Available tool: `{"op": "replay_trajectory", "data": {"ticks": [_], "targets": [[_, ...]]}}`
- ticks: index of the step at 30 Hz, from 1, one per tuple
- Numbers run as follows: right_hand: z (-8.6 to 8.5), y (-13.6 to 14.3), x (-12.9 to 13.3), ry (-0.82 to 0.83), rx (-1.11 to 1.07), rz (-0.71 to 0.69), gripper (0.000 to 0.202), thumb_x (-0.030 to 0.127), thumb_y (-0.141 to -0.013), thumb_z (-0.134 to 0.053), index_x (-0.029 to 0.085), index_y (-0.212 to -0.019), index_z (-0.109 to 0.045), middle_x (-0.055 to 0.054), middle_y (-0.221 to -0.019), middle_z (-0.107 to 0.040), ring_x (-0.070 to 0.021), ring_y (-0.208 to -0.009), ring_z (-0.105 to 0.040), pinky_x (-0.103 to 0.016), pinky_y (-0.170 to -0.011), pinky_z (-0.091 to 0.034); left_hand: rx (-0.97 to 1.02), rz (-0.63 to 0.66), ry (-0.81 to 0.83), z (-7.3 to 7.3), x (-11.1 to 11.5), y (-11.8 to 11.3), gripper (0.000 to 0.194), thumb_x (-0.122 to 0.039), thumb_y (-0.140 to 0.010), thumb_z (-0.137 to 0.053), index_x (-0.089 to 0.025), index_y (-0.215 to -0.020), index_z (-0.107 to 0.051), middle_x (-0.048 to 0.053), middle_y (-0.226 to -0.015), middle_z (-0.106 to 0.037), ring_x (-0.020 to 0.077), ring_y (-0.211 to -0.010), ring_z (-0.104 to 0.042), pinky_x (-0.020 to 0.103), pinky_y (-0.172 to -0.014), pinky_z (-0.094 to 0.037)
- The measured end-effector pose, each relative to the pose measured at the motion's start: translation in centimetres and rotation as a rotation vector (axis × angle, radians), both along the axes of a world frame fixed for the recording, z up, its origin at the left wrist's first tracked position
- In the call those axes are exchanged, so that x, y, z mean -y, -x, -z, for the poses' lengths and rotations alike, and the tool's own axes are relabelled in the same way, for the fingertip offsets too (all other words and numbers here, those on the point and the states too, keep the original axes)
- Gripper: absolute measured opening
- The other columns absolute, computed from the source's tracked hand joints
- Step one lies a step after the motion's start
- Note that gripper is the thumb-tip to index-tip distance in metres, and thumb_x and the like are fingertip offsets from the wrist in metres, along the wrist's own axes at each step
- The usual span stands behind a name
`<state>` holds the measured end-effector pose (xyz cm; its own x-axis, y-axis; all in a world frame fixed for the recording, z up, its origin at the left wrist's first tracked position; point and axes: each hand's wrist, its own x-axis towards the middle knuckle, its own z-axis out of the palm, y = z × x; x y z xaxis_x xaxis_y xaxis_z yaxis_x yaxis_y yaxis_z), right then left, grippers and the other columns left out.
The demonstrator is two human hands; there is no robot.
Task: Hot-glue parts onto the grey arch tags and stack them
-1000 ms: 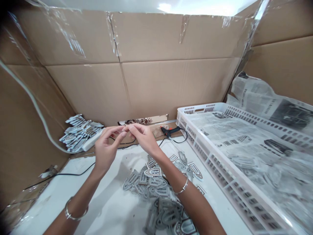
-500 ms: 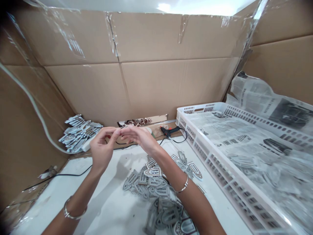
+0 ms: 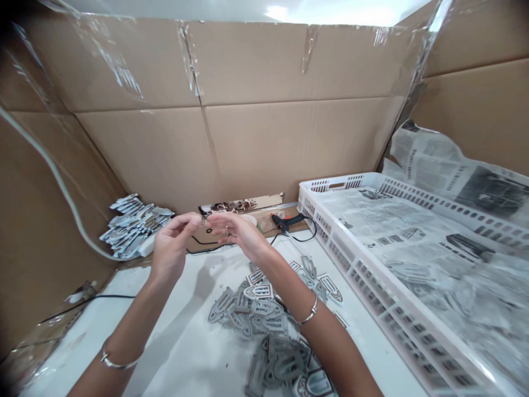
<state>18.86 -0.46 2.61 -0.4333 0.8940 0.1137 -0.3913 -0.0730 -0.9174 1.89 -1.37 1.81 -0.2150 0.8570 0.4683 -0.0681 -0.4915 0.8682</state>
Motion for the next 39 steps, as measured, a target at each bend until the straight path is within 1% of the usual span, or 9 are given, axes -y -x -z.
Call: {"op": "replay_trajectory", "data": {"ticks": [4,7,12,16,22,25,28,34,39], "targets": [[0.9,0.7,-0.2,0.084,0.037,-0.134,0.034,0.051,-0.085,-0.064,0.020,-0.091,-0.077,-0.010,-0.099,-0.076,-0.0196,-0.088,-0.069,-0.034,-0.077,-0.053,0.048,0.068,0.057,0.2,-0.2,0.1,0.026,-0.040,-0.067,-0.087,-0.018,-0.074,-0.075,0.005,-0.097,-0.072,0.0200,-0.096,-0.064,0.029,-0.087,-0.049],[1.1,1.0,-0.1,0.068,0.008,-0.156,0.036,0.053,-0.084,-0.066,0.019,-0.092,-0.077,-0.010,-0.094,-0.077,-0.0199,-0.089,-0.070,-0.035,-0.080,-0.054,0.074,0.118,0.108,0.3,-0.2,0.1,0.030,-0.045,-0.069,-0.086,-0.019,-0.080,-0.076,0.007,-0.101,-0.073,0.0216,-0.102,-0.064,0.031,-0.091,-0.049],[0.6,0.9,0.2,0.023,-0.028,-0.084,0.031,0.048,-0.084,-0.066,0.020,-0.090,-0.078,-0.009,-0.096,-0.077,-0.0203,-0.090,-0.069,-0.035,-0.081,-0.054,0.023,0.140,0.091,0.5,-0.5,0.1,0.034,-0.052,-0.077,-0.079,-0.019,-0.087,-0.078,0.009,-0.105,-0.074,0.0228,-0.107,-0.064,0.032,-0.096,-0.047],[0.5,0.7,0.1,0.023,-0.048,0.038,0.022,0.042,-0.081,-0.071,0.022,-0.088,-0.076,-0.008,-0.095,-0.076,-0.0172,-0.081,-0.065,-0.031,-0.072,-0.052,-0.008,0.134,0.060,0.5,-0.6,0.1,0.031,-0.047,-0.074,-0.082,-0.017,-0.083,-0.077,0.008,-0.099,-0.074,0.0222,-0.104,-0.064,0.032,-0.097,-0.046],[0.7,0.1,-0.5,0.037,-0.092,0.162,0.022,0.038,-0.079,-0.071,0.021,-0.091,-0.073,-0.005,-0.092,-0.073,-0.0144,-0.077,-0.063,-0.027,-0.067,-0.047,0.092,0.125,0.124,-0.2,-0.3,0.0,0.037,-0.044,-0.056,-0.092,-0.016,-0.070,-0.071,0.001,-0.074,-0.066,0.0119,-0.069,-0.055,0.023,-0.066,-0.046],[0.7,0.0,-0.5,0.045,-0.107,0.181,0.020,0.037,-0.077,-0.071,0.020,-0.089,-0.072,-0.005,-0.091,-0.073,-0.0143,-0.075,-0.062,-0.027,-0.066,-0.045,0.134,0.172,0.171,-0.3,-0.3,0.0,0.043,-0.050,-0.058,-0.091,-0.015,-0.069,-0.068,-0.001,-0.065,-0.058,0.0071,-0.055,-0.043,0.019,-0.051,-0.036],[0.7,0.0,-0.6,0.045,-0.111,0.185,0.020,0.036,-0.077,-0.071,0.021,-0.089,-0.071,-0.005,-0.090,-0.073,-0.0141,-0.074,-0.061,-0.027,-0.066,-0.045,0.188,0.255,0.214,-0.5,-0.2,0.0,0.043,-0.051,-0.063,-0.089,-0.014,-0.071,-0.068,-0.002,-0.063,-0.056,0.0052,-0.052,-0.041,0.018,-0.046,-0.033],[0.6,-0.1,-0.7,0.063,-0.134,0.201,0.018,0.033,-0.076,-0.070,0.021,-0.089,-0.069,-0.003,-0.088,-0.072,-0.0135,-0.072,-0.060,-0.027,-0.065,-0.044,0.240,0.297,0.254,-0.7,-0.1,0.2,0.041,-0.034,-0.056,-0.095,-0.015,-0.087,-0.077,0.005,-0.082,-0.072,0.0107,-0.068,-0.062,0.022,-0.065,-0.052],[0.4,-0.3,-0.7,0.051,-0.154,0.195,0.017,0.031,-0.075,-0.070,0.021,-0.089,-0.069,-0.002,-0.088,-0.072,-0.0129,-0.071,-0.060,-0.027,-0.066,-0.044,0.093,0.191,0.194,-0.7,-0.1,0.6,0.040,-0.034,-0.057,-0.094,-0.018,-0.090,-0.079,0.006,-0.090,-0.075,0.0162,-0.083,-0.067,0.027,-0.079,-0.053]]}}
